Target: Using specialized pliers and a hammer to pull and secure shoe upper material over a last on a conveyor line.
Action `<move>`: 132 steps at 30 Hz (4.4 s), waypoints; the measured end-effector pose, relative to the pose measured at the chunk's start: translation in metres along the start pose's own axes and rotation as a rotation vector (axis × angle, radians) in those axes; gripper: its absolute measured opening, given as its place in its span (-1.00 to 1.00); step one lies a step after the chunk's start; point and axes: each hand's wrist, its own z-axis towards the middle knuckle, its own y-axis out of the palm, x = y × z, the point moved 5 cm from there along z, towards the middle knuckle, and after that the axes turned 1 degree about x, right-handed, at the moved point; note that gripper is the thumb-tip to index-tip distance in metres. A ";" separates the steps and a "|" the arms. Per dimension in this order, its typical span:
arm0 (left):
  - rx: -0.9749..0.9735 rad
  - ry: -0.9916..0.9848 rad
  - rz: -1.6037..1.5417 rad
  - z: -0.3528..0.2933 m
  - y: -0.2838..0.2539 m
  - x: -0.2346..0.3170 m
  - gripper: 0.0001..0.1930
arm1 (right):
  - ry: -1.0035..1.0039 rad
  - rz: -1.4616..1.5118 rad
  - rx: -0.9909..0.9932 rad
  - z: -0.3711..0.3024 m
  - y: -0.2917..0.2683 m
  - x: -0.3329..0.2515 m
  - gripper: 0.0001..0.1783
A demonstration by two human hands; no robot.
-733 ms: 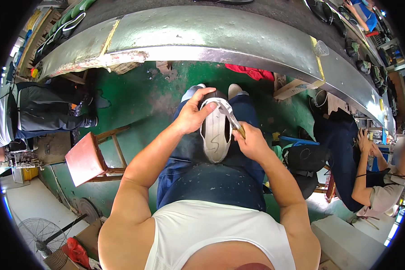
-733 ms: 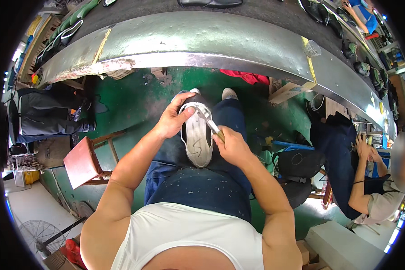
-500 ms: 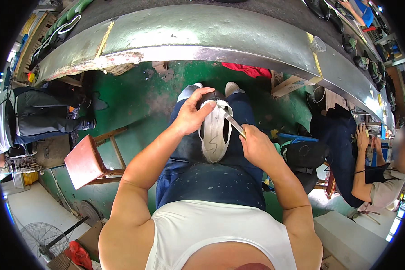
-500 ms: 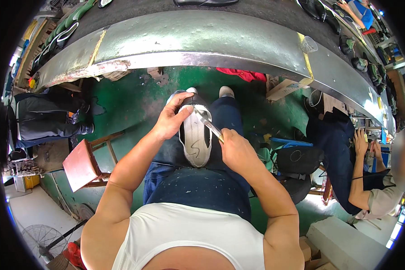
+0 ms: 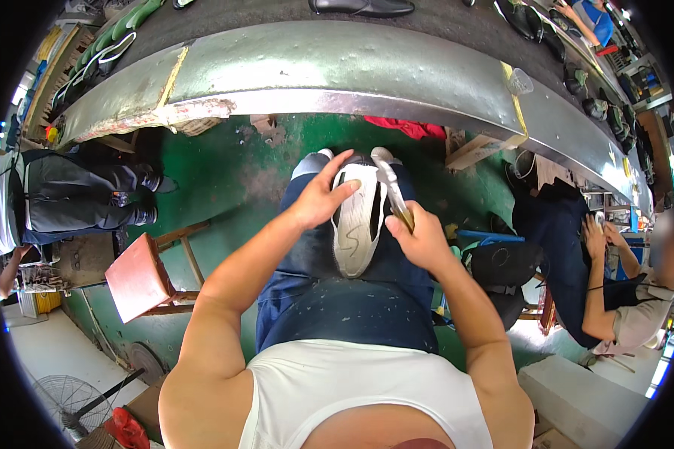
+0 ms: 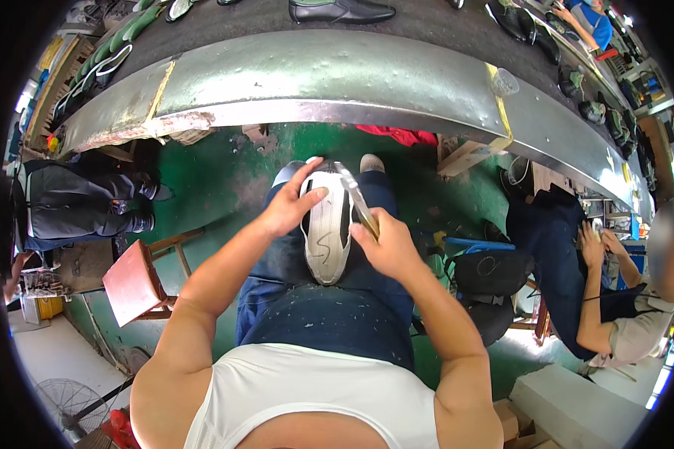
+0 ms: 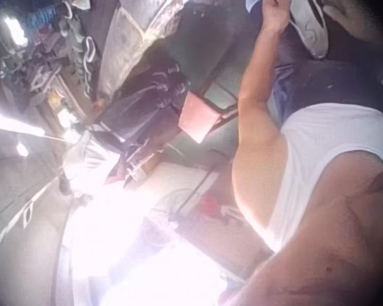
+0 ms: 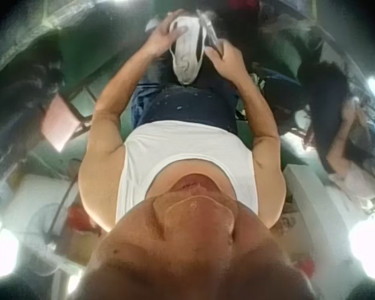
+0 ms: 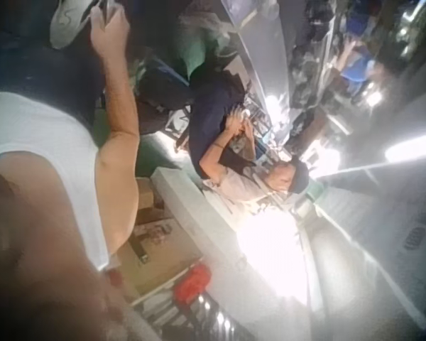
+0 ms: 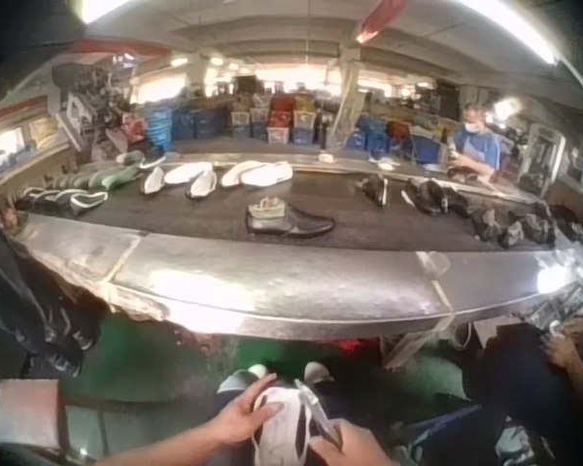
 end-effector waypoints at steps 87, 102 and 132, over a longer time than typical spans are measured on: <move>-0.485 0.314 1.386 -0.004 0.004 0.123 -0.23 | 0.312 0.722 0.051 -0.042 0.025 0.144 -0.55; -0.068 -0.819 -0.308 0.008 0.031 -0.094 -0.50 | 0.380 0.081 -0.364 -0.043 -0.019 0.070 -0.61; 0.026 -0.430 -0.410 0.021 0.063 -0.088 -0.19 | 0.738 0.795 -0.387 -0.025 0.046 0.104 -0.77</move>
